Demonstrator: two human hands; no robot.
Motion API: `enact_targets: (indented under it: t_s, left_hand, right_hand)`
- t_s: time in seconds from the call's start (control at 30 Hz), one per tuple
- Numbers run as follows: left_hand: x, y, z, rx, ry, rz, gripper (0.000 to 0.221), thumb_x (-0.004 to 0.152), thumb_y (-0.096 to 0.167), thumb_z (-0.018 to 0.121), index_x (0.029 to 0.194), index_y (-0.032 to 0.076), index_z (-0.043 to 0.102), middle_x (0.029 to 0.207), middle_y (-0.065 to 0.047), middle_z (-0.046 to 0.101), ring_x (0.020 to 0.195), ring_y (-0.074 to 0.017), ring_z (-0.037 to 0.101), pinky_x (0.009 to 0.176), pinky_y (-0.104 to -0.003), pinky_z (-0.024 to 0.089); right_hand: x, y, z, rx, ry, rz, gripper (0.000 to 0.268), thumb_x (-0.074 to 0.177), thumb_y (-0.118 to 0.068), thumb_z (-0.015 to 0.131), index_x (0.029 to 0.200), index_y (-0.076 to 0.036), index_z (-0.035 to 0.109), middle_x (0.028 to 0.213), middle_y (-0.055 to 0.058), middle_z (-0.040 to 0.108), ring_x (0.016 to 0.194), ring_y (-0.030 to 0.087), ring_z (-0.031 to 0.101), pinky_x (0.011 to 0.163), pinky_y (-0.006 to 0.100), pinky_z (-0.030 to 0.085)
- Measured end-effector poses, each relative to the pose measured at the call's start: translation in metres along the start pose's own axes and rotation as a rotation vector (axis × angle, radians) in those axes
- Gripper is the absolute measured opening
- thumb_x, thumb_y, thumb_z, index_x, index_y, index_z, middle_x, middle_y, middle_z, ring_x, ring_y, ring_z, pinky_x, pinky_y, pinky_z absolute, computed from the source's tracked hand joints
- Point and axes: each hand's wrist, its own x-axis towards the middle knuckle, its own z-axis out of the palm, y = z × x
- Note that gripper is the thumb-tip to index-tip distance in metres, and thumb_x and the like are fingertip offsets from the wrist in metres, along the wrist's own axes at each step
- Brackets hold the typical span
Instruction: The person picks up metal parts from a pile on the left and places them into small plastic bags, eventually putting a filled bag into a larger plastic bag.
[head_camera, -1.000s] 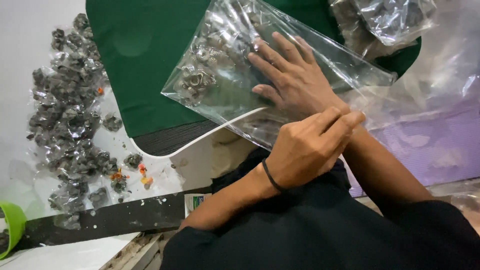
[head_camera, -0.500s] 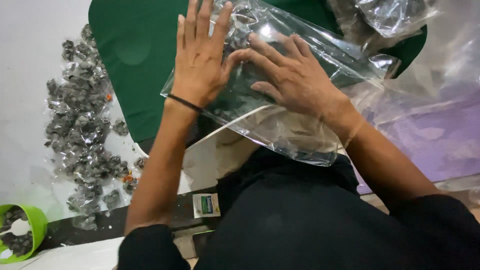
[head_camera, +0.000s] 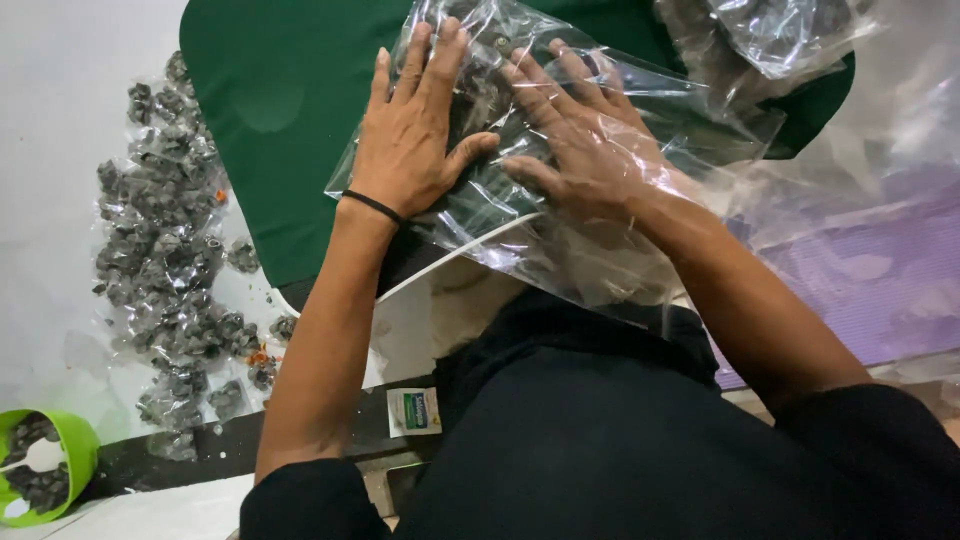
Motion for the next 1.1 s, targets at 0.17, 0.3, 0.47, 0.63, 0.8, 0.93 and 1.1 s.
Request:
enact_targets:
  t_s: [0.17,0.3,0.47,0.63,0.8,0.93,1.1]
  left_hand:
    - [-0.005,-0.006,0.003,-0.153,0.089,0.031,0.061,0.102,0.060,0.067,0.130,0.009,0.049,0.167,-0.013,0.027,0.155,-0.0318,0.014,0.126,-0.060,0.014]
    - [-0.004,-0.011,0.008,-0.127,0.103,0.065,0.056,0.104,0.062,0.062,0.128,0.012,0.053,0.168,-0.013,0.026,0.156,-0.0317,0.016,0.127,-0.058,0.014]
    - [-0.005,-0.007,0.008,-0.148,0.101,0.033,0.058,0.102,0.059,0.068,0.129,0.010,0.053,0.167,-0.014,0.026,0.156,-0.0340,0.015,0.126,-0.059,0.013]
    - [-0.004,-0.009,0.012,-0.148,0.111,0.015,0.063,0.101,0.062,0.069,0.131,0.010,0.052,0.167,-0.015,0.027,0.155,-0.0343,0.014,0.126,-0.061,0.015]
    - [-0.006,-0.008,0.008,-0.086,0.069,-0.011,0.094,0.103,0.066,0.071,0.163,0.012,0.022,0.172,-0.007,0.026,0.159,-0.0284,0.016,0.130,-0.054,0.016]
    - [-0.007,-0.008,0.010,-0.113,0.102,-0.009,0.096,0.101,0.067,0.074,0.162,0.014,0.021,0.171,-0.007,0.029,0.159,-0.0289,0.019,0.130,-0.055,0.019]
    - [-0.006,-0.010,0.012,-0.074,0.082,-0.013,0.096,0.101,0.067,0.073,0.160,0.012,0.021,0.171,-0.007,0.027,0.159,-0.0288,0.018,0.129,-0.055,0.020]
  right_hand:
    - [0.003,0.013,0.008,-0.010,0.075,-0.079,0.086,0.103,-0.071,0.034,0.164,-0.010,0.033,0.170,0.014,0.027,0.156,0.035,0.015,0.125,0.052,0.006]
    - [0.006,0.017,0.008,-0.069,0.153,-0.152,0.083,0.107,-0.067,0.037,0.162,-0.005,0.040,0.169,0.011,0.032,0.153,0.038,0.026,0.123,0.053,0.014]
    - [0.011,0.017,0.015,-0.103,0.090,-0.066,0.079,0.106,-0.066,0.037,0.165,-0.014,0.030,0.169,0.012,0.031,0.154,0.039,0.021,0.117,0.066,0.013]
    - [0.007,0.014,0.007,-0.060,0.062,-0.068,0.082,0.104,-0.069,0.035,0.167,-0.019,0.022,0.174,0.008,0.017,0.159,0.031,0.013,0.125,0.054,-0.002]
    - [-0.002,0.007,-0.002,0.010,0.094,-0.175,0.062,0.108,-0.044,0.051,0.157,-0.008,0.044,0.165,0.017,0.038,0.152,0.039,0.029,0.124,0.062,0.010]
    - [0.002,0.011,0.005,-0.006,0.167,-0.188,0.055,0.107,-0.043,0.057,0.149,-0.009,0.052,0.146,0.016,0.052,0.138,0.038,0.044,0.119,0.059,0.024]
    - [0.007,-0.003,-0.002,-0.121,0.289,-0.275,0.037,0.103,-0.016,0.064,0.138,-0.006,0.059,0.123,0.012,0.062,0.110,0.027,0.052,0.104,0.042,0.036]
